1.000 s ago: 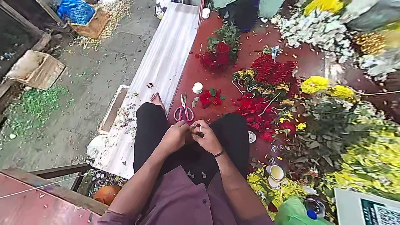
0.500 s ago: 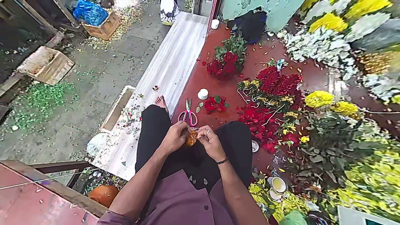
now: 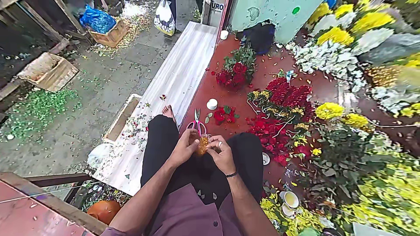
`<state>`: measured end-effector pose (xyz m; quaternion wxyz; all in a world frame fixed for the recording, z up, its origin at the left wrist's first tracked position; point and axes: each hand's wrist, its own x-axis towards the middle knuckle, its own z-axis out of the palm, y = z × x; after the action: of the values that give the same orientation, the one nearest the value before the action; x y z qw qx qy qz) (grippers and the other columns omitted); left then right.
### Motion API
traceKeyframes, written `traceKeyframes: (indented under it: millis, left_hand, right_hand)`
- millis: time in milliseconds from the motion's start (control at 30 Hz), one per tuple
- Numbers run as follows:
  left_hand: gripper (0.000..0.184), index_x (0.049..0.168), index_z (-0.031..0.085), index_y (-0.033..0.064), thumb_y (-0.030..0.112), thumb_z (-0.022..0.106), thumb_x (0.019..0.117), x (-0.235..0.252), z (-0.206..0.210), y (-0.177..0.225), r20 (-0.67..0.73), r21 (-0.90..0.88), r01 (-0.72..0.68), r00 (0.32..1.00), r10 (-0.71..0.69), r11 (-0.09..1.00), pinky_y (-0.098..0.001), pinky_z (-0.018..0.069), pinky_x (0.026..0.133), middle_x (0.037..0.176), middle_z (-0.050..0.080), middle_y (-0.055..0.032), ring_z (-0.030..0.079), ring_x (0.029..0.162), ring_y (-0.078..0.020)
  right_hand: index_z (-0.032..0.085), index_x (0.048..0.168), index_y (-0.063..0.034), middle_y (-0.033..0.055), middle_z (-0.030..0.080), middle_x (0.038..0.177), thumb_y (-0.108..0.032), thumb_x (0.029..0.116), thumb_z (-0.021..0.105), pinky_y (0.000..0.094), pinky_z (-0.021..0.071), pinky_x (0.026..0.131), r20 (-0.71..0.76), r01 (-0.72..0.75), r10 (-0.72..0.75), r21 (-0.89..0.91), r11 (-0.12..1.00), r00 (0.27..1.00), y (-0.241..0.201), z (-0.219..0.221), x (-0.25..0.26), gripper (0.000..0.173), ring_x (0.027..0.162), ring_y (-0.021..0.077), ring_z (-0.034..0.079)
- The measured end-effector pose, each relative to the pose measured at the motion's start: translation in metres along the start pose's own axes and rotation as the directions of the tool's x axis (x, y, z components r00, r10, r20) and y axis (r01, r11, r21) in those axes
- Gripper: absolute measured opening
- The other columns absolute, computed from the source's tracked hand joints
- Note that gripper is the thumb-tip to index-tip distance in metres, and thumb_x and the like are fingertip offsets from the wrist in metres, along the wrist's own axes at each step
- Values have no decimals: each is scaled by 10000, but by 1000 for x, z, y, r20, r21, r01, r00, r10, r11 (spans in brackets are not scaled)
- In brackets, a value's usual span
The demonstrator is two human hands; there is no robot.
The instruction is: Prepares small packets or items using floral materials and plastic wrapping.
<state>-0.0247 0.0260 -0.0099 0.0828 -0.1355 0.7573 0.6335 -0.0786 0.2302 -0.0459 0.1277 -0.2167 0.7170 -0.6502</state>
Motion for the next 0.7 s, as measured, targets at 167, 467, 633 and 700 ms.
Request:
traceKeyframes:
  millis: [167, 467, 633, 700]
  left_hand:
    - [529, 1465, 436, 69, 458, 393, 1109, 3, 9, 8, 156, -341, 472, 881, -446, 813, -403, 597, 849, 1212, 680, -131, 701, 1034, -219]
    - [699, 1286, 639, 119, 646, 235, 1071, 8, 10, 9, 308, -596, 529, 845, -437, 604, -347, 570, 612, 1038, 727, -130, 699, 792, -221]
    - [631, 1297, 643, 96, 582, 296, 1091, 5, 7, 12, 267, -610, 456, 888, -374, 647, -325, 571, 611, 1052, 731, -129, 703, 792, -204]
    - [569, 1298, 643, 80, 526, 350, 1101, 5, 8, 10, 226, -580, 401, 916, -332, 709, -332, 580, 625, 1044, 730, -134, 704, 798, -208]
  right_hand:
    - [756, 927, -10, 153, 665, 1151, -34, 866, 772, 324, 615, 868, -70, 102, -100, 26, 994, 992, -10, 4, 0, 67, 1025, 205, 673]
    - [762, 973, -8, 211, 664, 1232, -71, 893, 741, 418, 602, 937, -52, 167, -161, 146, 975, 986, -24, 10, 0, 104, 1139, 305, 657]
    - [596, 1224, 98, 243, 653, 1234, -12, 937, 575, 470, 537, 1014, -192, 36, 93, 579, 814, 977, -34, 21, 1, 308, 1156, 320, 644]
    - [550, 1286, 80, 237, 652, 1223, -83, 1016, 437, 479, 533, 1016, -225, -30, 281, 729, 684, 933, -34, 30, 3, 334, 1145, 307, 647]
